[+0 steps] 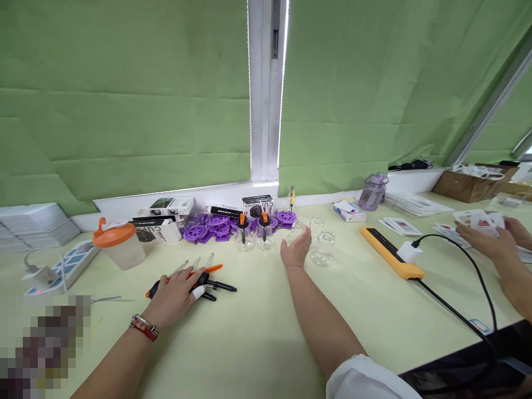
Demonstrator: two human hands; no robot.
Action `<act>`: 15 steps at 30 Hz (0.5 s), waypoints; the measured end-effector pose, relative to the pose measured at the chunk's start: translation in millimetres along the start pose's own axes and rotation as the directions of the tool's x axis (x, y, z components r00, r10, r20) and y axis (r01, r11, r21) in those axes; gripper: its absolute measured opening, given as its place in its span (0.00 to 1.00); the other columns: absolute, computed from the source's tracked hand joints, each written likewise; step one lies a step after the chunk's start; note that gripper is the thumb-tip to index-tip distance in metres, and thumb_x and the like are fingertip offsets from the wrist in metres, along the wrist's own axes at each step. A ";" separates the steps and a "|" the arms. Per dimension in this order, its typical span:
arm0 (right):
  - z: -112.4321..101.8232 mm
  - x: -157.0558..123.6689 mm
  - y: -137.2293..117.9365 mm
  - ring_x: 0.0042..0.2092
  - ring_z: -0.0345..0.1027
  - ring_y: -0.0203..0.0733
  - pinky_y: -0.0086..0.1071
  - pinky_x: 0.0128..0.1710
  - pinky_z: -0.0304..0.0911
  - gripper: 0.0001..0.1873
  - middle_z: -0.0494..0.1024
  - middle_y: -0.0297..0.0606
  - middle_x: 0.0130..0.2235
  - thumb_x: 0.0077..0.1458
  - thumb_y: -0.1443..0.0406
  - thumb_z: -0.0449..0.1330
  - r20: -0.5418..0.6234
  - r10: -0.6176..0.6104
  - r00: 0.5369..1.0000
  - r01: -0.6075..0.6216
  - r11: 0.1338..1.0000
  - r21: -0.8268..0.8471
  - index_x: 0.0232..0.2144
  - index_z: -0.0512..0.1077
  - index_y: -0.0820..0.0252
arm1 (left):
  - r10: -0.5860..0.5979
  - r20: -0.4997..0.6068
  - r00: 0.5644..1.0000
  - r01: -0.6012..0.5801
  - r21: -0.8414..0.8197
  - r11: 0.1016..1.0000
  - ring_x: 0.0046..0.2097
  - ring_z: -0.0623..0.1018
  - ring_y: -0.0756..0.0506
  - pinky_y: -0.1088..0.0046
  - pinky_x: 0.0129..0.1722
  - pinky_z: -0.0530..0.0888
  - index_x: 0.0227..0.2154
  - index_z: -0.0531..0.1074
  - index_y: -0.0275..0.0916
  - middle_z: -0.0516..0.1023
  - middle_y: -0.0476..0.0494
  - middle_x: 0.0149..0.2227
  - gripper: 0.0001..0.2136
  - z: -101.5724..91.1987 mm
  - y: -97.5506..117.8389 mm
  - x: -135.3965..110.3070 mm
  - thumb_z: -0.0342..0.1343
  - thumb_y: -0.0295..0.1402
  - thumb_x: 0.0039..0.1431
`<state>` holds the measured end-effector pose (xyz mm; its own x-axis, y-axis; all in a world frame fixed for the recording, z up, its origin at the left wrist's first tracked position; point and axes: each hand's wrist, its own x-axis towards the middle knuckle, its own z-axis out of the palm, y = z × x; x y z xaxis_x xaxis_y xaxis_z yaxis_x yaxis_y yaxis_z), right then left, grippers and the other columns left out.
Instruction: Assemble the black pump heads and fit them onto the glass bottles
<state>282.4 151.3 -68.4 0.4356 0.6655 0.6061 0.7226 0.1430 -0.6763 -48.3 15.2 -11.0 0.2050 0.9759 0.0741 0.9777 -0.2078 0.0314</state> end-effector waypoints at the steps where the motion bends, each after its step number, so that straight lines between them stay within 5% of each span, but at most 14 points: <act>1: 1.0 0.4 2.6 0.65 0.37 0.61 0.52 0.62 0.40 0.49 0.47 0.61 0.63 0.46 0.61 0.57 0.010 0.051 0.999 -0.051 0.999 0.000 0.62 0.36 0.73 | -0.004 0.011 1.000 0.004 -0.005 1.000 0.57 0.65 0.33 0.47 0.50 0.60 0.58 0.61 0.47 0.66 0.35 0.58 0.23 -1.6 1.0 -0.7 0.40 0.40 0.61; 5: 3.2 0.5 6.9 0.64 0.41 0.61 0.47 0.63 0.42 0.51 0.50 0.60 0.62 0.43 0.62 0.59 0.080 0.199 0.977 -0.196 0.980 -0.035 0.63 0.37 0.75 | 0.016 0.024 1.000 -0.015 -0.053 0.998 0.56 0.67 0.35 0.52 0.51 0.62 0.53 0.66 0.48 0.69 0.39 0.55 0.20 -9.2 4.4 -3.5 0.44 0.37 0.57; 11: 2.9 0.4 4.0 0.65 0.39 0.60 0.45 0.63 0.43 0.52 0.49 0.61 0.63 0.42 0.64 0.59 0.156 0.250 0.956 -0.236 0.966 -0.105 0.63 0.37 0.77 | 0.073 0.000 0.997 -0.073 -0.137 0.988 0.47 0.72 0.37 0.53 0.50 0.64 0.40 0.71 0.44 0.75 0.43 0.40 0.13 -20.4 9.4 -7.0 0.50 0.34 0.50; 15: 1.6 1.0 3.6 0.64 0.44 0.62 0.45 0.62 0.46 0.52 0.53 0.62 0.60 0.41 0.63 0.60 0.181 0.294 0.938 -0.276 0.954 -0.121 0.63 0.40 0.76 | 0.107 -0.043 0.993 -0.113 -0.179 0.977 0.51 0.71 0.37 0.47 0.56 0.57 0.45 0.69 0.45 0.74 0.42 0.46 0.19 -15.4 10.5 -7.4 0.52 0.33 0.47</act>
<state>284.6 153.6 -70.8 0.5242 0.7993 0.2939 0.6340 -0.1358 -0.7613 -40.3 4.8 4.2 0.3062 0.9444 0.1199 0.9241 -0.3251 0.2009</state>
